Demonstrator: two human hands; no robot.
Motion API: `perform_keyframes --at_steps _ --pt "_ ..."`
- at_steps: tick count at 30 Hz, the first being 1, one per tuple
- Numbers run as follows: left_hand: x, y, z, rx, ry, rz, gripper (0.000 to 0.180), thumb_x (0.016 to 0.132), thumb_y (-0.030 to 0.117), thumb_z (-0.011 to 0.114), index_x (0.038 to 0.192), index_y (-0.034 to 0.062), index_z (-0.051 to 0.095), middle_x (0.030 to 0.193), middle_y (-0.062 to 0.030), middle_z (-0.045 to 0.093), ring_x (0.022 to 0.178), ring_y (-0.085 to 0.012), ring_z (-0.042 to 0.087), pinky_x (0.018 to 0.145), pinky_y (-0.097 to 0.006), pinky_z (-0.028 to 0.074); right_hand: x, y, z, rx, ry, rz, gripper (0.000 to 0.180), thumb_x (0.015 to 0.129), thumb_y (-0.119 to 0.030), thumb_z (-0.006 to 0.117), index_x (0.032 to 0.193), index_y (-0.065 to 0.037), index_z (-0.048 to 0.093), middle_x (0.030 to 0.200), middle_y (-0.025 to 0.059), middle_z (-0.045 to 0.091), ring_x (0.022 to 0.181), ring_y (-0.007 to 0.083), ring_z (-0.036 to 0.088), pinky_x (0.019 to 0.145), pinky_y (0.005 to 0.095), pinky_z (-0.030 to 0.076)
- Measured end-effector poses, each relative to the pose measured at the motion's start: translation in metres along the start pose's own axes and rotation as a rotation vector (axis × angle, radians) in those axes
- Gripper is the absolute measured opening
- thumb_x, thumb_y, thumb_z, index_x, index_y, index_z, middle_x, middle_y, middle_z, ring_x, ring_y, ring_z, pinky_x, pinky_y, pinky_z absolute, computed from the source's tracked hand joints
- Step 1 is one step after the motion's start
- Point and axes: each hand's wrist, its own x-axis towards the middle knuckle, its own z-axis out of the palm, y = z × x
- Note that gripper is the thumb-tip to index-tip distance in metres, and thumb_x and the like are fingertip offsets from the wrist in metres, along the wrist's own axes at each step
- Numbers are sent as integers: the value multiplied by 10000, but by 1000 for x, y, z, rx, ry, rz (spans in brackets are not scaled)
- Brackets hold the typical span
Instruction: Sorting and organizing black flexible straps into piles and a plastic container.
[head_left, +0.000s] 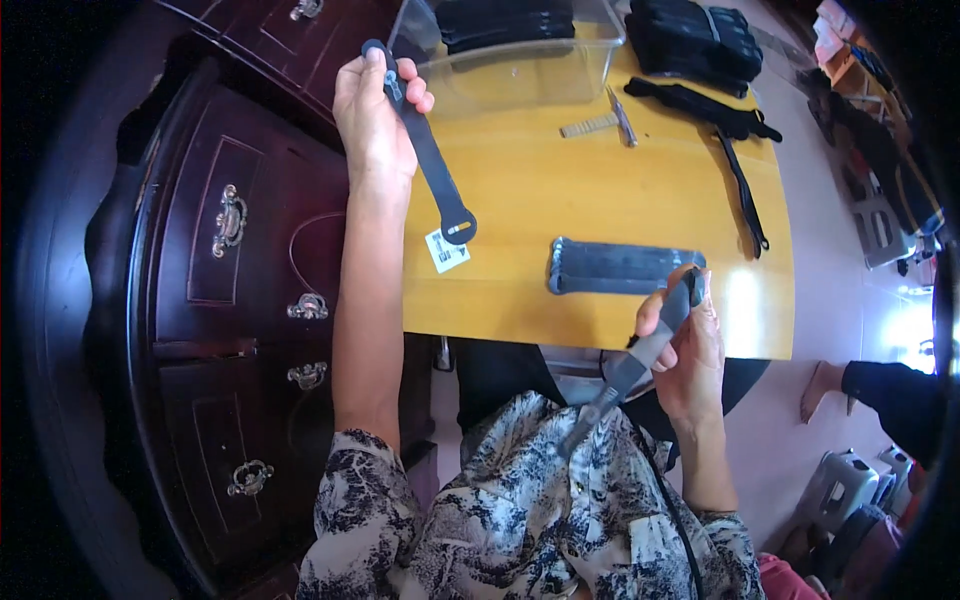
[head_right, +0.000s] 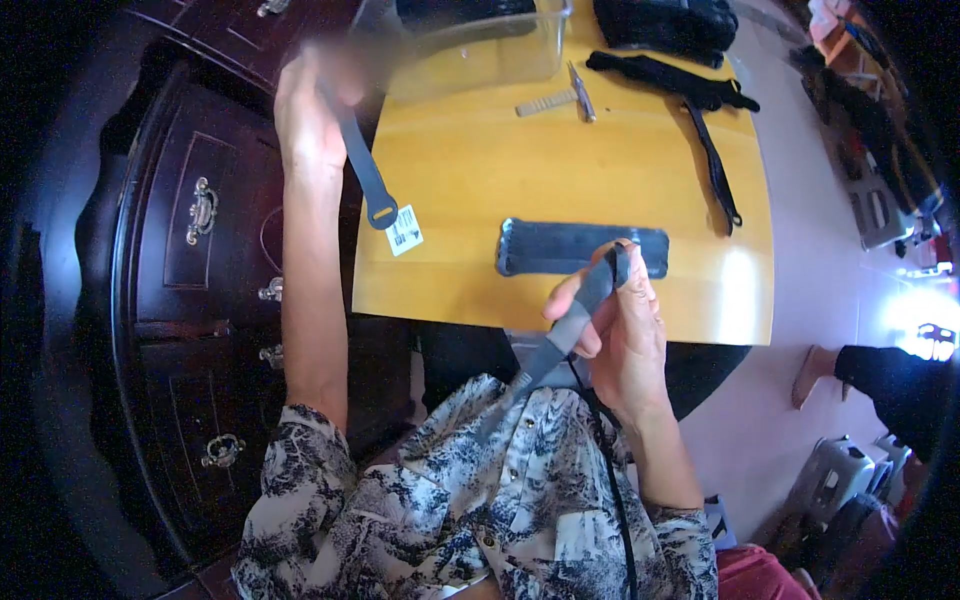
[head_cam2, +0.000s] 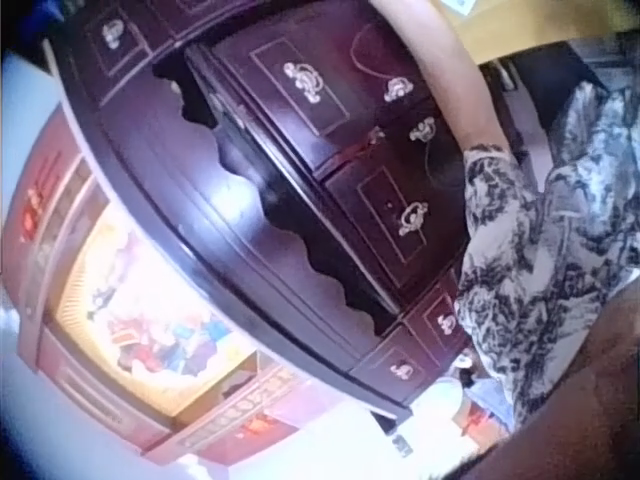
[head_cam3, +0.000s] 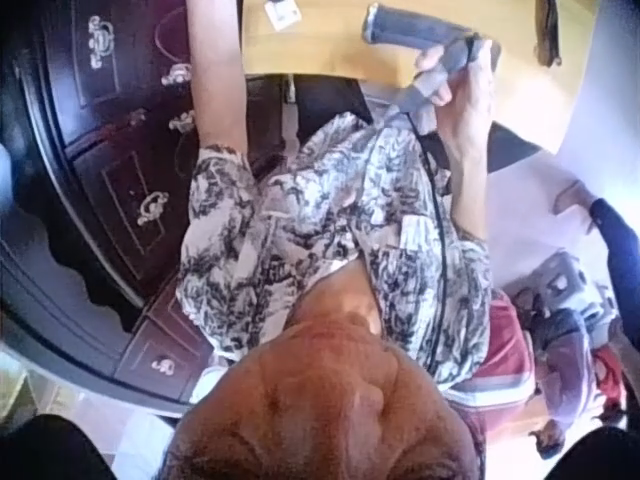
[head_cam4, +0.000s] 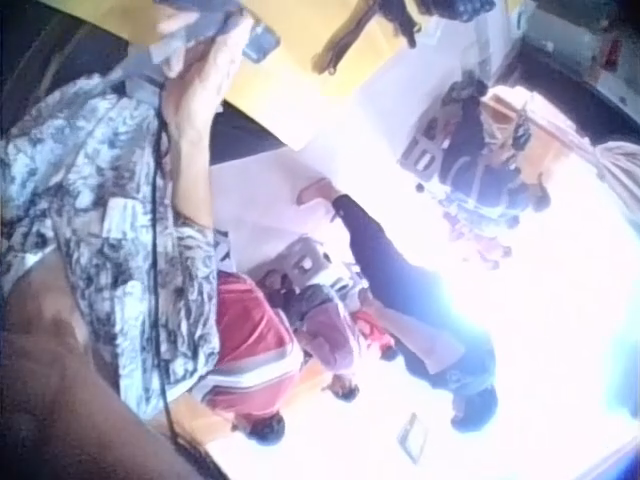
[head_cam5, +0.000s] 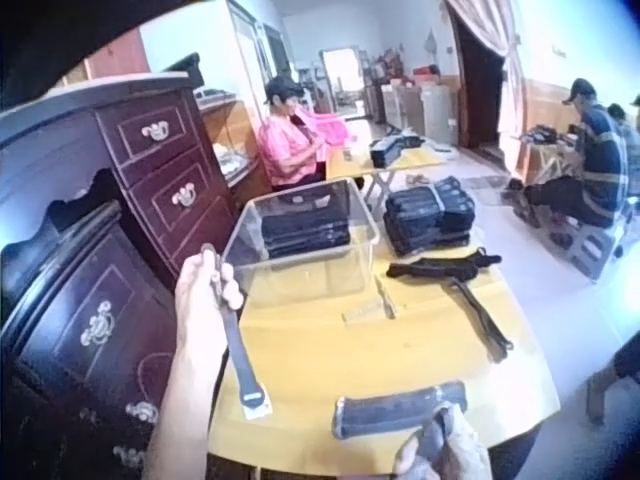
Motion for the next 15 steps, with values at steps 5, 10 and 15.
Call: perform_keyframes --at_steps 5,10,15 --pt "-19 -7 14 -95 3 -93 201 982 226 469 995 26 487 744 -84 533 543 -136 450 498 -264 373 -30 4 -29 -24 121 103 387 998 -484 303 923 -133 450 587 -32 324 482 62 297 413 203 294" --pt "-76 2 26 68 -396 -300 206 936 222 573 975 19 571 692 -14 499 484 -34 403 430 -175 301 -43 -2 -49 102 146 -35 463 978 -549 286 928 -117 444 748 -14 396 628 78 378 568 236 436" --pt "-141 2 21 220 -522 -519 202 929 205 583 968 7 587 639 30 483 459 -11 384 410 -166 279 -64 12 -48 -326 70 -112 219 929 -288 567 967 -84 498 896 -16 475 838 50 476 702 201 435"
